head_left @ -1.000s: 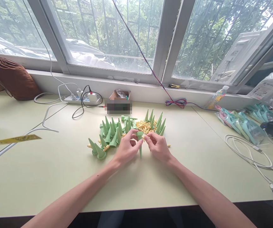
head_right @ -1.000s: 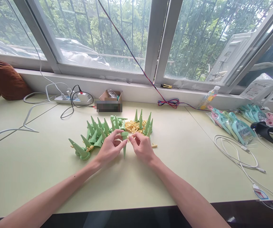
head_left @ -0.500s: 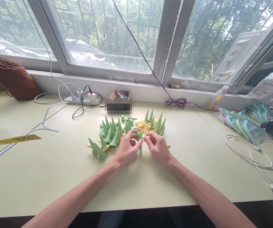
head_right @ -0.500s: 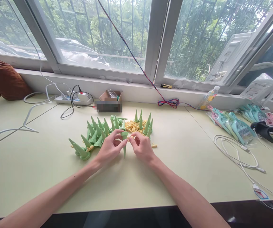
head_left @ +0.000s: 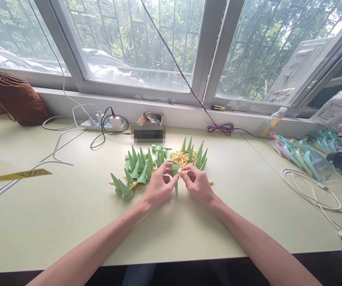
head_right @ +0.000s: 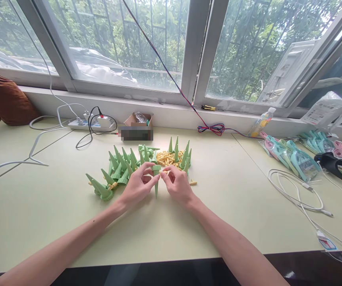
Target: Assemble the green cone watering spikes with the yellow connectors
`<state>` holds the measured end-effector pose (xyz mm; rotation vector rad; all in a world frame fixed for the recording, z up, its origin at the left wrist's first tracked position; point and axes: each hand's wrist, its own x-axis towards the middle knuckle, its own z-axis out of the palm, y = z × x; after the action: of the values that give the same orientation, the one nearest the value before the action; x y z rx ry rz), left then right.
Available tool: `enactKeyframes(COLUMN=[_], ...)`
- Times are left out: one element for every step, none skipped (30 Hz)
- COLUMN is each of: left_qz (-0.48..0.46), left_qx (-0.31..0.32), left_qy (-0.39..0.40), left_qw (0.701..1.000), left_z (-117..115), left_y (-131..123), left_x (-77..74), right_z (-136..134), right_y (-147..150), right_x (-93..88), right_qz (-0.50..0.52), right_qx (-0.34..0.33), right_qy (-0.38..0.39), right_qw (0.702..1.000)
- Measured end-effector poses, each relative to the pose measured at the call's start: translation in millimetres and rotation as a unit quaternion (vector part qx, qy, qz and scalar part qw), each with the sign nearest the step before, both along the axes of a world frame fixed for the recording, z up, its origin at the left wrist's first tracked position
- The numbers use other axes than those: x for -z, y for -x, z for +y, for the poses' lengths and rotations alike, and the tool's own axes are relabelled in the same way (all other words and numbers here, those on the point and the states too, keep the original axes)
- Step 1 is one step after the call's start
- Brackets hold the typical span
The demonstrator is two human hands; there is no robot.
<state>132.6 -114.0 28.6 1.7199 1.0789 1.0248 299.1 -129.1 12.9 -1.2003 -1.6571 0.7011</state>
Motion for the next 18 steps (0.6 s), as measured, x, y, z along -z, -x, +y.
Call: enactKeyframes(left_qz=[0.001, 0.001, 0.001, 0.0, 0.0, -0.001, -0.002, -0.002, -0.003, -0.004, -0.004, -0.004, -0.003, -0.002, -0.001, 0.0, 0.001, 0.002], left_qx=[0.0, 0.0, 0.0, 0.0, 0.0, -0.001, -0.002, -0.002, -0.002, -0.003, -0.002, -0.003, -0.002, -0.001, 0.001, 0.0, 0.001, 0.001], left_qy=[0.001, 0.003, 0.005, 0.007, 0.008, 0.009, 0.009, 0.008, 0.007, 0.006, 0.006, 0.005, 0.005, 0.004, 0.005, 0.004, 0.004, 0.003], left_qw=[1.0, 1.0, 1.0, 1.0, 1.0, 1.0, 1.0, 1.0, 1.0, 1.0, 1.0, 1.0, 1.0, 1.0, 1.0, 1.0, 1.0, 1.0], left_z=[-0.2, -0.3, -0.4, -0.5, -0.5, -0.5, -0.5, -0.4, -0.4, -0.4, -0.4, -0.5, -0.5, -0.6, -0.7, -0.8, -0.8, -0.9], left_y=[0.0, 0.0, 0.0, 0.0, -0.1, -0.1, -0.2, -0.2, -0.3, -0.2, -0.2, -0.1, 0.0, 0.1, 0.2, 0.2, 0.2, 0.2], left_x=[-0.1, -0.2, -0.3, -0.3, -0.4, -0.5, -0.6, -0.8, -1.0, -1.2, -1.4, -1.5, -1.5, -1.4, -1.2, -1.0, -0.7, -0.6], right_z=[0.1, 0.3, 0.5, 0.8, 1.0, 1.2, 1.2, 1.2, 1.1, 0.9, 0.8, 0.7, 0.7, 0.8, 0.9, 1.1, 1.4, 1.6], right_y=[0.0, -0.1, -0.3, -0.4, -0.5, -0.6, -0.6, -0.6, -0.4, -0.3, -0.1, 0.1, 0.2, 0.2, 0.2, 0.1, -0.1, -0.2], right_x=[0.1, 0.2, 0.2, 0.1, 0.0, -0.2, -0.4, -0.5, -0.6, -0.5, -0.3, 0.1, 0.5, 0.9, 1.2, 1.4, 1.4, 1.3], right_qz=[0.001, 0.002, 0.002, 0.001, 0.0, -0.001, -0.002, -0.002, -0.001, 0.0, 0.001, 0.002, 0.002, 0.002, 0.002, 0.002, 0.001, 0.0], right_qx=[-0.001, 0.0, 0.002, 0.003, 0.004, 0.005, 0.007, 0.009, 0.011, 0.012, 0.01, 0.007, 0.002, -0.003, -0.006, -0.008, -0.008, -0.009], right_qy=[0.002, 0.004, 0.005, 0.006, 0.008, 0.009, 0.01, 0.011, 0.011, 0.011, 0.01, 0.008, 0.008, 0.008, 0.008, 0.009, 0.01, 0.012], right_qw=[1.0, 1.0, 1.0, 1.0, 1.0, 1.0, 1.0, 1.0, 1.0, 1.0, 1.0, 1.0, 1.0, 1.0, 1.0, 1.0, 1.0, 1.0])
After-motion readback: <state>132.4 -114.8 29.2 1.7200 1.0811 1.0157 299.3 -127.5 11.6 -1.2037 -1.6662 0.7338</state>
